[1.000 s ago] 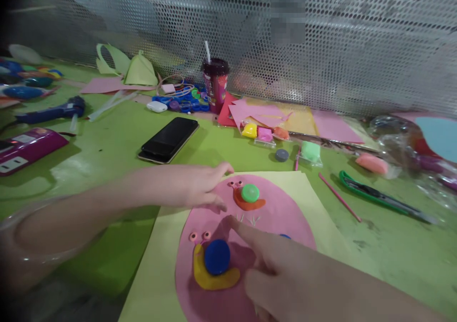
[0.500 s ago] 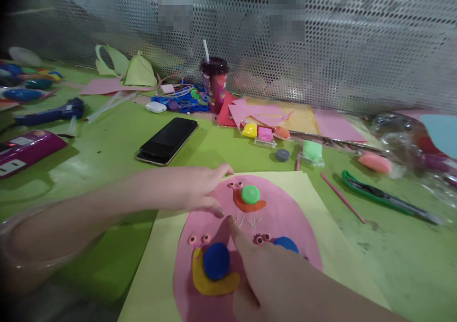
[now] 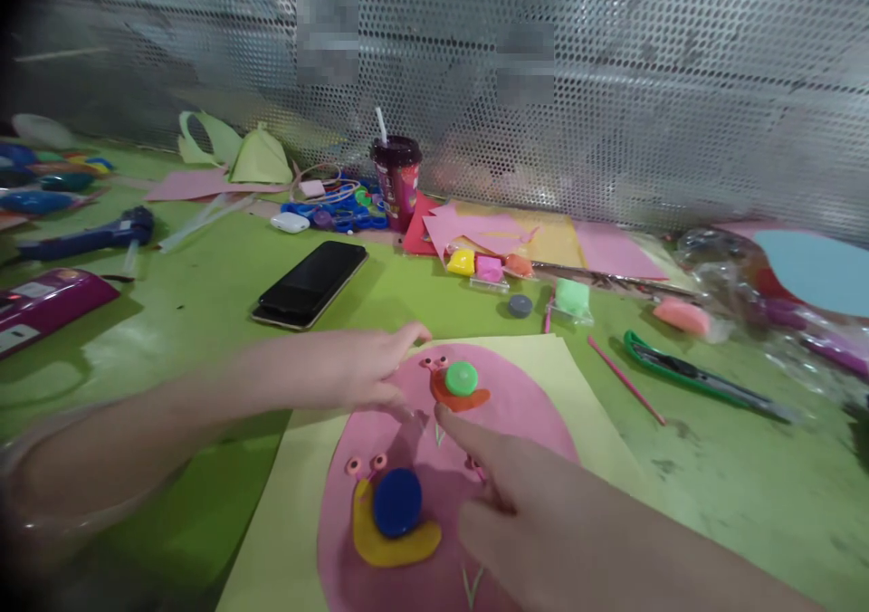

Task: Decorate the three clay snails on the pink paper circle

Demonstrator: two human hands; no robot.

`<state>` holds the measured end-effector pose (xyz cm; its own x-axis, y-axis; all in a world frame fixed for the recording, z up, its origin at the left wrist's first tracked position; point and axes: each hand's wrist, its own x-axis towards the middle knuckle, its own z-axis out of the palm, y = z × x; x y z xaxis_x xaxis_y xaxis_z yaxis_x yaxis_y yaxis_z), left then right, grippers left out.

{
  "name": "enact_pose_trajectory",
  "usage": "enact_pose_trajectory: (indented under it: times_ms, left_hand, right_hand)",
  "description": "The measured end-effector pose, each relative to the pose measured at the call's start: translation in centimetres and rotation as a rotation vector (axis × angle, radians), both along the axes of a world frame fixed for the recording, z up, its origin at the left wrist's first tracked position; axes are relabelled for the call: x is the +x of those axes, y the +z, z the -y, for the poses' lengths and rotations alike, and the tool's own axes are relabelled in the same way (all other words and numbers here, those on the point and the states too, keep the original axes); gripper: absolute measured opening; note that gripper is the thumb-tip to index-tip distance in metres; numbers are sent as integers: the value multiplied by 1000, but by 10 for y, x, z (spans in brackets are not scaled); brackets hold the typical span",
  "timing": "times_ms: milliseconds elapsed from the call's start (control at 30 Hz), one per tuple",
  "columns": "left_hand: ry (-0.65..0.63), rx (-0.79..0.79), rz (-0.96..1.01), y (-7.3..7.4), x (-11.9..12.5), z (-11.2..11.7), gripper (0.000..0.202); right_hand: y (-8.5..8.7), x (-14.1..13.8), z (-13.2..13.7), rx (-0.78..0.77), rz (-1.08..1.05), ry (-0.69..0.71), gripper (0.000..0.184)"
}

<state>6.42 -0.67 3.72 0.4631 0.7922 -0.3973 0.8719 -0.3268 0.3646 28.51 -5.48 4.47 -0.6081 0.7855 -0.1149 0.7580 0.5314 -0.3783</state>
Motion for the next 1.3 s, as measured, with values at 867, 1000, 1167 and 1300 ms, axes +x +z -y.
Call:
enact_pose_trajectory:
  times_ms: [867,1000,1167,1300]
  left_hand:
    - [-62,163,82,-17,-2,15,66]
    - [-51,134,91,-15,-1,12,71]
    - [-19,87,97,-10,0,12,71]
    - [-1,70,106,-7,1,14,70]
  right_hand:
    - [-21,-15,0,374,286,345,35]
    - [-18,-16,3,371,287,332,24]
    - [-19,-17,5,414,281,277,32]
    - [-23,-16,6,426,277,328,35]
